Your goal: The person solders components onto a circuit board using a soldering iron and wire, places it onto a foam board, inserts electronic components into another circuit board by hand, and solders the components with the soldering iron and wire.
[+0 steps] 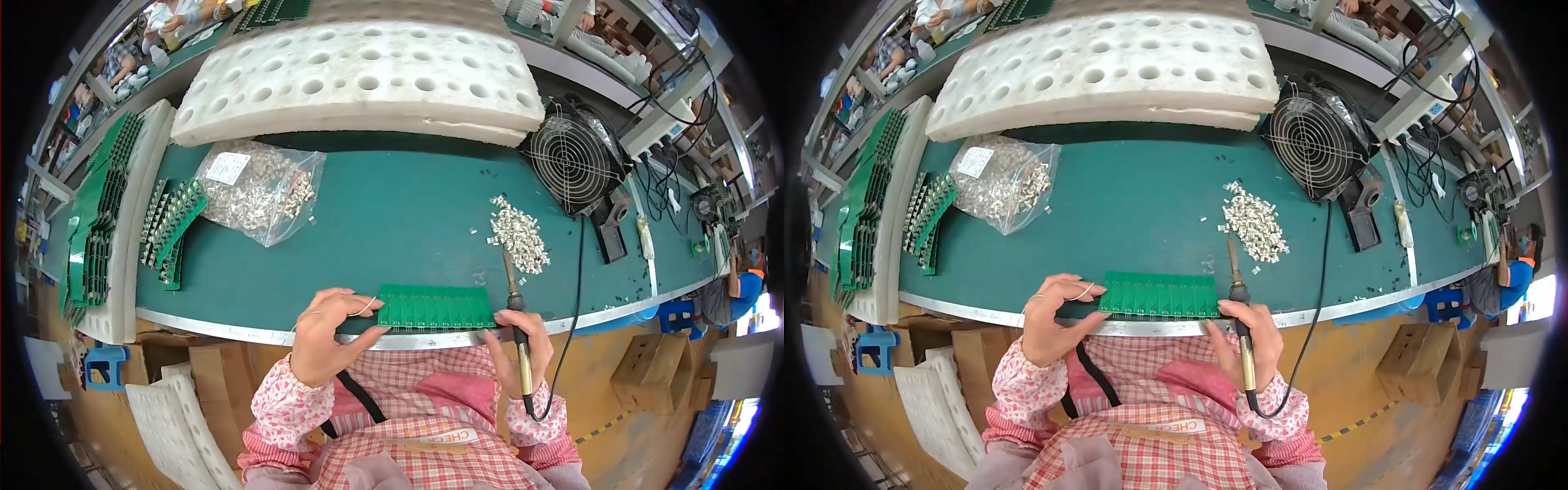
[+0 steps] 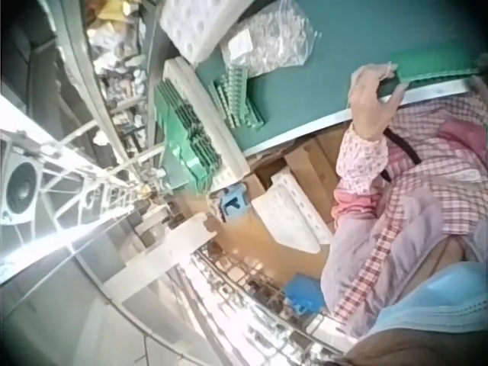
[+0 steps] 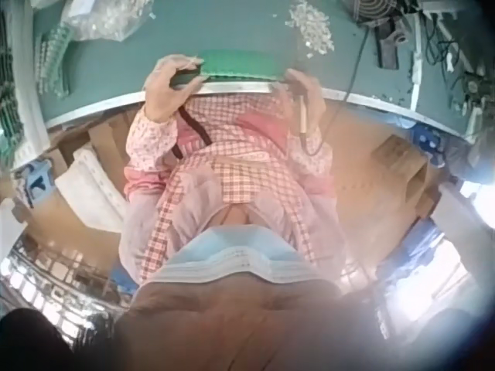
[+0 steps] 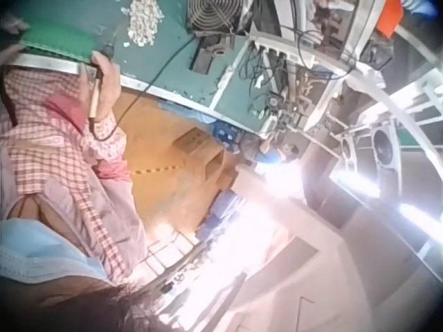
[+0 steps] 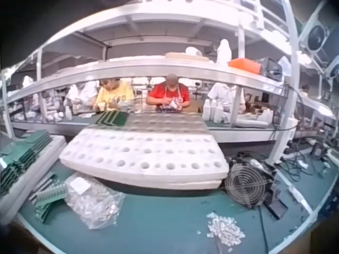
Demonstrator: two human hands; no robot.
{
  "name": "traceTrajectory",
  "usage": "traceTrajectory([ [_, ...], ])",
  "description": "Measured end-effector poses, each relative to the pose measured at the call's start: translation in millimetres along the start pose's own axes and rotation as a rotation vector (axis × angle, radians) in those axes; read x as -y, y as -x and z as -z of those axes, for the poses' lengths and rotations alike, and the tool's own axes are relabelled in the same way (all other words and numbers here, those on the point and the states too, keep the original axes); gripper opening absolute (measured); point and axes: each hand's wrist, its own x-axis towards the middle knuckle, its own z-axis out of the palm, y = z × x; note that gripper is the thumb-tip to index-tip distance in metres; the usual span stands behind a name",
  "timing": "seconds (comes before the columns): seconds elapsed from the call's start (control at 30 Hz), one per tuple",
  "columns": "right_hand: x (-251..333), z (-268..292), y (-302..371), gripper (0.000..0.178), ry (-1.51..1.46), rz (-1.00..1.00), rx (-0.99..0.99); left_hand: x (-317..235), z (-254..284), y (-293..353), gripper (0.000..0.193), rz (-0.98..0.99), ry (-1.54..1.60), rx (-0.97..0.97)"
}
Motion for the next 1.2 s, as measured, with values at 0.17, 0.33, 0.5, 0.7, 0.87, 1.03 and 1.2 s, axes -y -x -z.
traceTrajectory([
  [0.17,-1,1,-1,0.045,0.055,0.011,0.031,1,-2,1,0.033,-0.074,-0.041,0.011],
  [0.33,-3,1,0,0.047,0.082,0.017,0.048,1,-3,1,0.032,-0.227,-0.195,-0.017],
  [0.5,9,5,-7,0.047,0.095,0.028,0.058,2,-1,0,0.025,-0.259,-0.245,0.002],
  [0.7,20,-6,5,0.019,-0.323,0.066,-0.045,4,-2,5,0.026,-0.277,-0.269,0.018],
  [0.87,42,-23,-4,0.011,-0.574,-0.196,0.087,8,-2,5,0.027,-0.286,-0.281,0.041],
  [1.03,41,-30,-3,0.013,-0.656,-0.201,0.175,7,-2,5,0.035,-0.303,-0.284,0.017],
  [1.2,38,-35,-1,0.014,-0.658,-0.175,0.139,8,-1,4,0.033,-0.300,-0.283,0.028],
])
